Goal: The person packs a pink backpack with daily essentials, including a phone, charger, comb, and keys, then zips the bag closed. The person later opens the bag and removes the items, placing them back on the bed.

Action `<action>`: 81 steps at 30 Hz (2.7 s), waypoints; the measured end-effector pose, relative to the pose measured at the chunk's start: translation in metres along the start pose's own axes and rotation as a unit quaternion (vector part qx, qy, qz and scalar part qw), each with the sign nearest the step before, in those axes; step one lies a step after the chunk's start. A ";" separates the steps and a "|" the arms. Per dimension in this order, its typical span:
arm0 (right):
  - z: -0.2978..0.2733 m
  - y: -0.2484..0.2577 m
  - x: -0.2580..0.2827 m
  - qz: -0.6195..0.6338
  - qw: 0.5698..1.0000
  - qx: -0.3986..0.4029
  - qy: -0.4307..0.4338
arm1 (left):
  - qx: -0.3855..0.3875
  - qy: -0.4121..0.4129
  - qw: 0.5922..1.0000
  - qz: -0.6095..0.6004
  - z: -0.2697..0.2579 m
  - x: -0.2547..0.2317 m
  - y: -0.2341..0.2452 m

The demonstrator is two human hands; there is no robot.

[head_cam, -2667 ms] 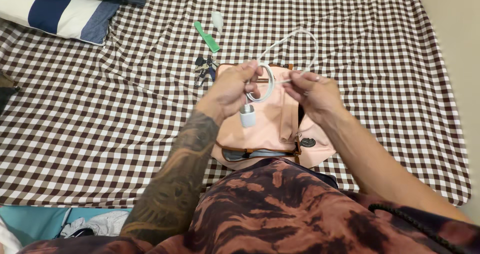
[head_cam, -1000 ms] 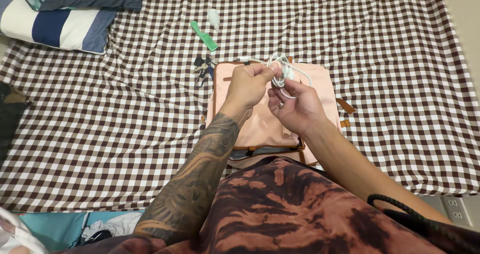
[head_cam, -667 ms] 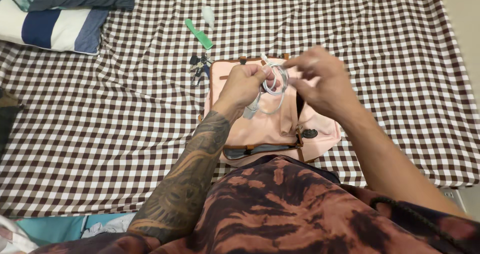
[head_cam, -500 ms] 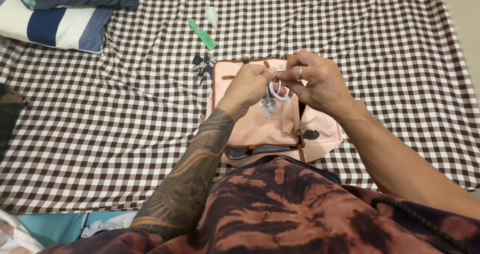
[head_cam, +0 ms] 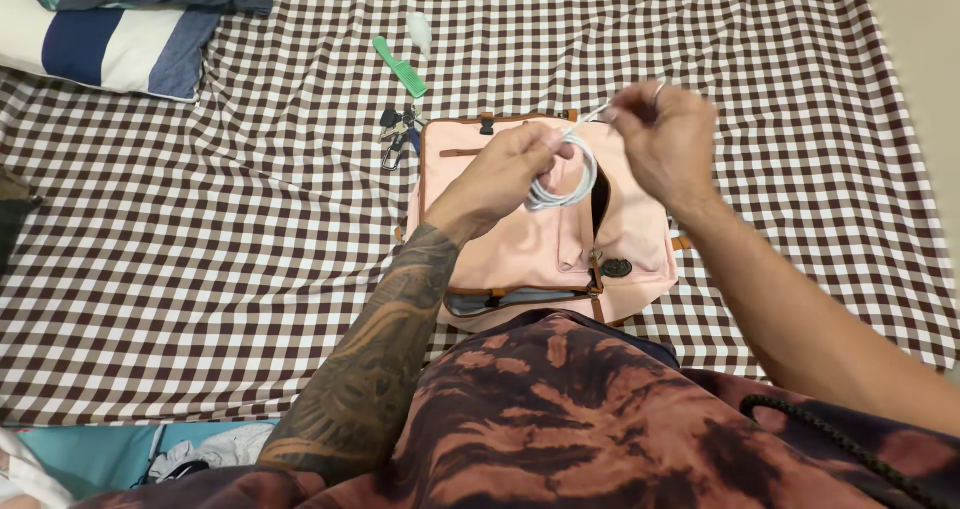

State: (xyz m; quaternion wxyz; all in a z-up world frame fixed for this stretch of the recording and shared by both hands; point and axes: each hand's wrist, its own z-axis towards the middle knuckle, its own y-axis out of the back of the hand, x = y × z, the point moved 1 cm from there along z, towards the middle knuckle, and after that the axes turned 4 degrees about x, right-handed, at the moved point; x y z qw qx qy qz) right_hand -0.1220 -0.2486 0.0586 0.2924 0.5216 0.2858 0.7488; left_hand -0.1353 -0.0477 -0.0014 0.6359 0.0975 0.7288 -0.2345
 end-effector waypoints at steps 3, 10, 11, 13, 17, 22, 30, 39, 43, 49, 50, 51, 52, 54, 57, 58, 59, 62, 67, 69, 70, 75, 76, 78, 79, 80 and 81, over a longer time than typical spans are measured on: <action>-0.010 -0.026 -0.010 0.374 0.884 0.096 -0.264 | -0.054 -0.104 0.981 0.154 0.000 -0.006 -0.010; -0.026 -0.023 -0.010 0.620 0.625 0.191 -0.433 | -0.276 -0.112 0.889 0.349 -0.013 -0.012 -0.028; -0.028 -0.023 -0.010 0.652 0.596 0.214 -0.416 | -0.261 -0.110 0.895 0.345 -0.014 -0.011 -0.026; -0.030 -0.024 -0.012 0.710 0.534 0.260 -0.378 | -0.233 -0.108 0.906 0.336 -0.014 -0.010 -0.019; -0.036 -0.036 -0.024 0.539 0.714 0.259 -0.364 | -0.185 -0.042 0.926 0.326 -0.015 0.002 -0.007; -0.054 -0.028 -0.040 0.273 0.880 0.284 -0.265 | -0.232 0.014 0.942 0.243 -0.017 0.021 0.008; -0.044 -0.057 -0.018 0.346 0.841 0.274 -0.315 | -0.191 0.049 0.970 0.143 -0.014 0.030 0.006; -0.053 -0.041 -0.039 0.207 0.892 0.308 -0.260 | -0.286 0.110 0.937 0.166 -0.012 0.053 0.006; -0.053 -0.047 -0.103 0.113 0.919 0.218 -0.310 | -0.244 0.106 0.958 0.111 -0.006 0.070 0.009; -0.049 -0.081 -0.166 -0.143 0.922 0.210 -0.293 | -0.200 0.068 0.977 0.017 0.021 0.078 0.009; -0.050 -0.079 -0.172 -0.139 0.928 0.205 -0.279 | -0.185 0.104 0.975 -0.069 0.027 0.081 0.006; -0.050 -0.077 -0.175 -0.134 0.934 0.200 -0.265 | -0.169 0.139 0.963 -0.155 0.034 0.085 0.005; -0.049 -0.075 -0.177 -0.132 0.939 0.191 -0.254 | -0.147 0.172 0.944 -0.239 0.040 0.089 0.004; -0.050 -0.070 -0.179 -0.067 0.935 0.166 -0.307 | -0.050 0.143 0.929 -0.337 0.054 0.102 -0.002; -0.048 -0.066 -0.176 0.064 0.920 0.129 -0.365 | 0.037 0.145 0.886 -0.440 0.077 0.126 -0.016; -0.048 -0.064 -0.174 0.113 0.911 0.115 -0.379 | 0.057 0.154 0.869 -0.466 0.084 0.135 -0.020; -0.047 -0.062 -0.173 0.116 0.910 0.120 -0.378 | 0.022 0.189 0.874 -0.446 0.091 0.143 -0.021; -0.046 -0.058 -0.168 0.136 0.905 0.131 -0.382 | -0.062 0.266 0.895 -0.354 0.111 0.161 -0.025; -0.045 -0.057 -0.160 0.176 0.892 0.126 -0.397 | -0.144 0.283 0.944 -0.091 0.140 0.176 -0.036; -0.043 -0.059 -0.159 0.175 0.889 0.119 -0.406 | -0.211 0.236 0.948 -0.042 0.149 0.178 -0.034; -0.044 -0.059 -0.159 0.173 0.888 0.114 -0.412 | -0.243 0.213 0.946 -0.018 0.151 0.181 -0.033; -0.044 -0.060 -0.161 0.172 0.887 0.120 -0.412 | -0.130 0.365 0.914 -0.121 0.134 0.180 0.002; -0.044 -0.060 -0.161 0.179 0.886 0.121 -0.411 | -0.095 0.364 0.919 -0.121 0.125 0.179 0.005; -0.043 -0.060 -0.160 0.166 0.887 0.122 -0.413 | -0.070 0.340 0.933 -0.090 0.107 0.175 0.000; -0.042 -0.061 -0.159 0.160 0.888 0.124 -0.414 | -0.058 0.328 0.940 -0.075 0.100 0.170 -0.003; -0.042 -0.061 -0.158 0.161 0.888 0.123 -0.413 | -0.057 0.328 0.941 -0.061 0.093 0.166 -0.007; -0.043 -0.061 -0.157 0.162 0.888 0.123 -0.412 | -0.056 0.328 0.942 -0.047 0.088 0.161 -0.010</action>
